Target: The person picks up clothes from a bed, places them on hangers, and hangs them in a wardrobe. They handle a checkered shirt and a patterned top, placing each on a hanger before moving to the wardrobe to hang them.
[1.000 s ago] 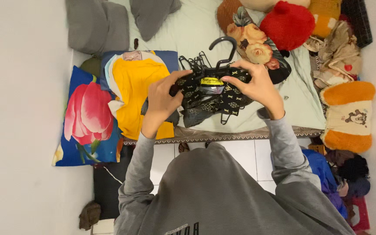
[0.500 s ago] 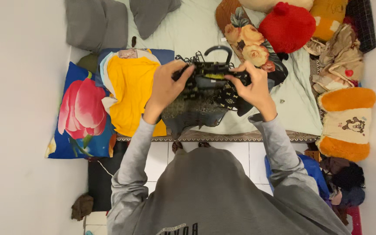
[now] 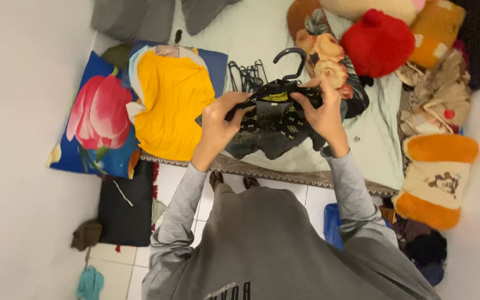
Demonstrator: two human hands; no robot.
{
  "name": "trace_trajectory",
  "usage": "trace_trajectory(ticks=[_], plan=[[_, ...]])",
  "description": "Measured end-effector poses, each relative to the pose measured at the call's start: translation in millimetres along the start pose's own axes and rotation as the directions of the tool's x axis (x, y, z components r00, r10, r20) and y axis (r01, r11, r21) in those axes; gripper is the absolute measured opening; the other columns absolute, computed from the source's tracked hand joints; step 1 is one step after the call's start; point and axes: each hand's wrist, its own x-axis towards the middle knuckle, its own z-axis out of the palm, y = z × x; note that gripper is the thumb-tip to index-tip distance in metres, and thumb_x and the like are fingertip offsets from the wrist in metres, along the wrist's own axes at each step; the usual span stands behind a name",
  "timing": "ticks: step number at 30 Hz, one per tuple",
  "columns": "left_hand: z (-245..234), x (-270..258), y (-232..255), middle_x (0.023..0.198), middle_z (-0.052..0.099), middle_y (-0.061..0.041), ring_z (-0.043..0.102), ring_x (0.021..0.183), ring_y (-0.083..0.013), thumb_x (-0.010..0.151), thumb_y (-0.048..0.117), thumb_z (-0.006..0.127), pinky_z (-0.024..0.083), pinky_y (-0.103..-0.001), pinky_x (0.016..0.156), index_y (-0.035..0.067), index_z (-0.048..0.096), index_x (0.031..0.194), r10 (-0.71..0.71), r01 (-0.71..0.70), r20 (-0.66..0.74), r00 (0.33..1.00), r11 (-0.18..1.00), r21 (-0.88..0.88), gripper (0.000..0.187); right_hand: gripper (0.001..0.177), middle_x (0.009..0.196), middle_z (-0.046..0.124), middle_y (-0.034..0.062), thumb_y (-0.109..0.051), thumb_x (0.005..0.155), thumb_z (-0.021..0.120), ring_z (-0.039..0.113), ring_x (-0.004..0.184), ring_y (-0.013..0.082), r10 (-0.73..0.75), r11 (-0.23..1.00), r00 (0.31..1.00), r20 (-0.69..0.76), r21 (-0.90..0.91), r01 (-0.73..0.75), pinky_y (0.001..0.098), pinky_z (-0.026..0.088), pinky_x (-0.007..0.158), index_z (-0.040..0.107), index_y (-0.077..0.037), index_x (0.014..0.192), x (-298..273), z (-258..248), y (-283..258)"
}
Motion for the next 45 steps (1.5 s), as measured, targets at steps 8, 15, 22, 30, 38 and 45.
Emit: trace_trajectory(ticks=[8, 15, 22, 30, 38, 45], plan=[[-8.7, -35.6, 13.9, 0.108, 0.076, -0.013, 0.076, 0.095, -0.0285, 0.081, -0.011, 0.066, 0.059, -0.035, 0.082, 0.0, 0.072, 0.109, 0.048, -0.037, -0.113, 0.992, 0.995, 0.095, 0.031, 0.02, 0.118, 0.07, 0.0123, 0.002, 0.104, 0.074, 0.066, 0.11, 0.0191, 0.117, 0.946, 0.991, 0.066, 0.295, -0.132, 0.0303, 0.051, 0.1, 0.058, 0.0, 0.116, -8.1, 23.6, 18.1], [-39.3, -65.7, 26.4, 0.102, 0.075, -0.013, 0.075, 0.092, -0.029, 0.081, -0.013, 0.064, 0.059, -0.035, 0.08, 0.0, 0.073, 0.104, 0.04, 0.069, -0.342, 0.939, 0.951, 0.301, 0.028, 0.054, 0.143, 0.06, 0.0198, -0.006, 0.094, 0.075, 0.056, 0.139, 0.0283, -0.152, 0.94, 0.876, 0.458, 0.34, -0.015, 0.0378, 0.042, 0.119, 0.048, 0.0, 0.141, -0.4, 32.7, -24.5], [-83.2, -123.1, 39.4, 0.094, 0.075, -0.013, 0.071, 0.077, -0.0276, 0.076, -0.012, 0.068, 0.055, -0.033, 0.07, -0.001, 0.073, 0.1, -0.05, 0.255, -0.534, 0.844, 0.913, 0.317, 0.027, 0.069, 0.142, 0.063, 0.0232, -0.002, 0.075, 0.059, 0.059, 0.135, 0.0368, -0.329, 0.944, 0.602, 0.728, 0.235, 0.232, 0.0427, 0.042, 0.118, 0.057, 0.001, 0.144, 36.2, 72.1, -57.0], [-132.3, -192.9, 44.5, 0.094, 0.076, -0.013, 0.073, 0.074, -0.0241, 0.078, -0.006, 0.074, 0.057, -0.031, 0.068, 0.003, 0.075, 0.105, -0.099, 0.436, -0.757, 0.646, 0.862, 0.259, 0.028, 0.033, 0.091, 0.065, 0.021, -0.007, 0.075, 0.075, 0.064, 0.082, 0.0357, -0.374, 0.913, 0.727, 0.576, 0.088, 0.399, 0.0386, 0.051, 0.077, 0.069, 0.003, 0.106, 0.9, 193.1, -78.4], [-191.2, -244.4, 85.2, 0.108, 0.073, -0.015, 0.072, 0.097, -0.0321, 0.085, 0.013, 0.084, 0.057, -0.039, 0.086, 0.006, 0.07, 0.121, -0.197, 0.534, -0.782, 0.592, 0.822, 0.197, 0.039, 0.017, 0.072, 0.061, 0.0121, -0.007, 0.078, 0.078, 0.059, 0.064, 0.0162, -0.472, 0.881, 0.688, 0.551, 0.264, 0.393, 0.0293, 0.045, 0.065, 0.067, 0.003, 0.086, -4.5, 286.9, -123.3], [-229.3, -296.5, 145.5, 0.132, 0.063, -0.017, 0.06, 0.121, -0.036, 0.091, 0.005, 0.07, 0.049, -0.041, 0.102, 0.01, 0.047, 0.153, -0.382, 0.705, -0.745, 0.547, 0.69, 0.163, 0.066, 0.015, 0.073, 0.054, -0.0006, -0.002, 0.084, 0.075, 0.047, 0.07, 0.0035, -0.508, 0.856, 0.473, 0.72, 0.481, 0.188, 0.0233, 0.037, 0.067, 0.06, 0.002, 0.085, 4.2, 368.0, -168.4]])
